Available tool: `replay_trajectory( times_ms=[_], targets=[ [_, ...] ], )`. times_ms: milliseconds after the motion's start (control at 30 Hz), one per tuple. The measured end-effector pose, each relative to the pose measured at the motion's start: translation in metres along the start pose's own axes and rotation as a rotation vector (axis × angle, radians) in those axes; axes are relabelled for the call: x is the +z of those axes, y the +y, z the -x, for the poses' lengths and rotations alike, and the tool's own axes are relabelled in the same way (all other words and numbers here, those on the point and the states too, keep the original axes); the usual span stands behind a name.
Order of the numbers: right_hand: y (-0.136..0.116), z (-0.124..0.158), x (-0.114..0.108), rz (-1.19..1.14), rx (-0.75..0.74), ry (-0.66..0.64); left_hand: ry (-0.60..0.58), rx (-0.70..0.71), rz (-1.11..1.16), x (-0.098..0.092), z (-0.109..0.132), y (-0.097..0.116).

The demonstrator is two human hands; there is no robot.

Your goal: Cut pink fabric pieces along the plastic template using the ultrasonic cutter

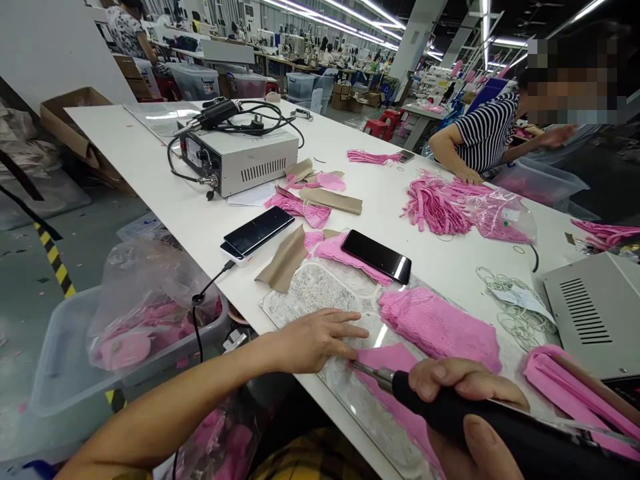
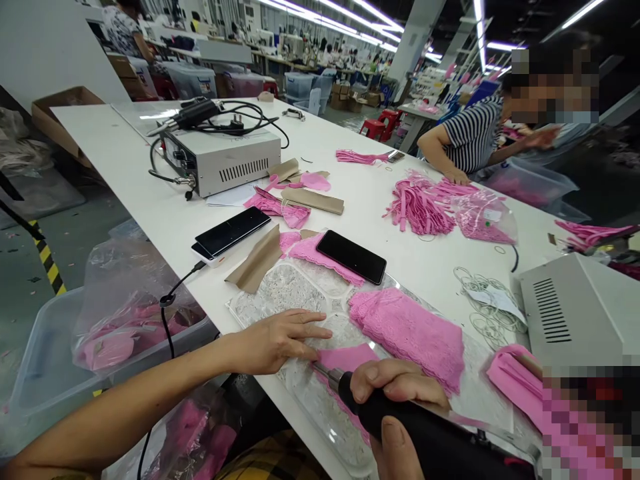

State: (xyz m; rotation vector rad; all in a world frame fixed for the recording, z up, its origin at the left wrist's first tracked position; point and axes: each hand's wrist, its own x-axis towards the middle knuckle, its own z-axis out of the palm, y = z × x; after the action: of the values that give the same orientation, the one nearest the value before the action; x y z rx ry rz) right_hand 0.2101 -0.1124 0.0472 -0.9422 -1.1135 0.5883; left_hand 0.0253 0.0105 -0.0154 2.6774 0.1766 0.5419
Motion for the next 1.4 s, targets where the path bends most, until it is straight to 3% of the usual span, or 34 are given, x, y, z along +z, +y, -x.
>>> replay_trajectory(
  times_ms=[233,400,767,933,1100,1400],
  targets=[
    [0.003,-0.008,0.000,-0.018,-0.032,0.121,0.037,-0.024,0.022,0.000,0.004,0.000],
    [0.007,-0.008,0.001,-0.017,-0.025,0.112,0.079,-0.004,-0.009,0.001,0.005,0.001],
    [0.006,-0.011,0.001,0.003,-0.017,0.082,0.042,-0.016,-0.011,0.001,0.005,0.001],
    [0.004,-0.018,-0.022,-0.011,-0.030,0.214,0.106,0.010,0.007,-0.003,0.002,0.006],
    [0.002,-0.023,-0.051,0.017,-0.074,0.342,0.156,0.053,-0.031,0.002,-0.015,0.025],
    [0.012,-0.021,-0.053,0.023,-0.089,0.352,0.190,0.067,-0.181,0.031,-0.038,0.034]
  ],
)
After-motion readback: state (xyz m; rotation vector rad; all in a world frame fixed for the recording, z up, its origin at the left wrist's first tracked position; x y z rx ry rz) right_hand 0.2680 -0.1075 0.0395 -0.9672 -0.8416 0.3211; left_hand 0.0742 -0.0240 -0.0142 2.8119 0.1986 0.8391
